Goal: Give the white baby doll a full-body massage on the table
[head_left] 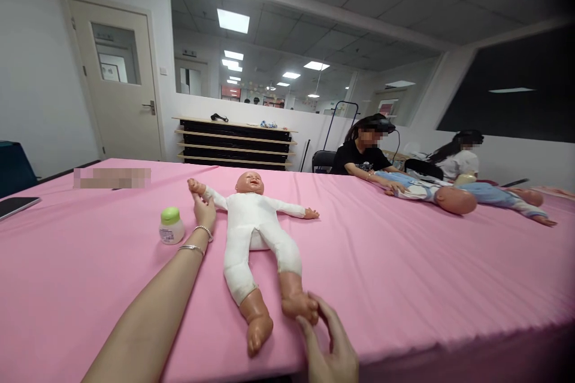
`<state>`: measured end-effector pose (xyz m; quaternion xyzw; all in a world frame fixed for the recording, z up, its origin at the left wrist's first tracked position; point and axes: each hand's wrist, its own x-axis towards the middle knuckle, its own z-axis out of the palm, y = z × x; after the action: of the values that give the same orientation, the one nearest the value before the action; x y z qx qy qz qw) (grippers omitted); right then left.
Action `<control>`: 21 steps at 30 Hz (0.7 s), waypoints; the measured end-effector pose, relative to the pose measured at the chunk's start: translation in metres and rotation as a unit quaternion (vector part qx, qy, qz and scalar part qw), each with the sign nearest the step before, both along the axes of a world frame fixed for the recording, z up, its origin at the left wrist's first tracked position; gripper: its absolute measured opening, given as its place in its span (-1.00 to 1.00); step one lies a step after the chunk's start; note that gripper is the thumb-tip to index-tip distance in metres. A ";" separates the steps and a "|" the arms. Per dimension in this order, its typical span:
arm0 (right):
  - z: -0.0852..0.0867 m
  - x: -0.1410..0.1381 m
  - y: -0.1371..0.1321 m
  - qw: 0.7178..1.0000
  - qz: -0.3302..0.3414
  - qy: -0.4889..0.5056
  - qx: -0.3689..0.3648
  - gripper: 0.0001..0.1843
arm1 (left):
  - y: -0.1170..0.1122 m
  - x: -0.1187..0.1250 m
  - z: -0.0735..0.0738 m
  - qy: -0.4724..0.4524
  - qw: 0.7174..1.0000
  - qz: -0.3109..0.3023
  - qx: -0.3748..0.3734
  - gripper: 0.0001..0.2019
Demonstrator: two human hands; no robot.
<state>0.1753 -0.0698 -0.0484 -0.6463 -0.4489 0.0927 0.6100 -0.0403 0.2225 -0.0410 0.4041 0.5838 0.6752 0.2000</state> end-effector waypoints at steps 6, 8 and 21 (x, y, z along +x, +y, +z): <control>0.092 0.010 0.071 0.987 0.115 -0.070 0.090 -0.62 | -0.003 0.028 0.020 0.267 0.955 -0.097 0.089 -0.45; 0.105 0.007 0.110 0.982 0.152 -0.074 0.090 -0.62 | -0.005 0.037 0.025 0.343 0.930 -0.115 0.058 -0.48; 0.059 0.003 0.109 0.982 0.172 -0.028 0.070 -0.60 | 0.003 0.028 0.001 0.245 0.964 -0.098 0.032 -0.40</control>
<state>0.1784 0.0392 0.0101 -0.5173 -0.5755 0.1466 0.6162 -0.0125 0.2252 -0.0396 0.6182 0.5507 0.5512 0.1032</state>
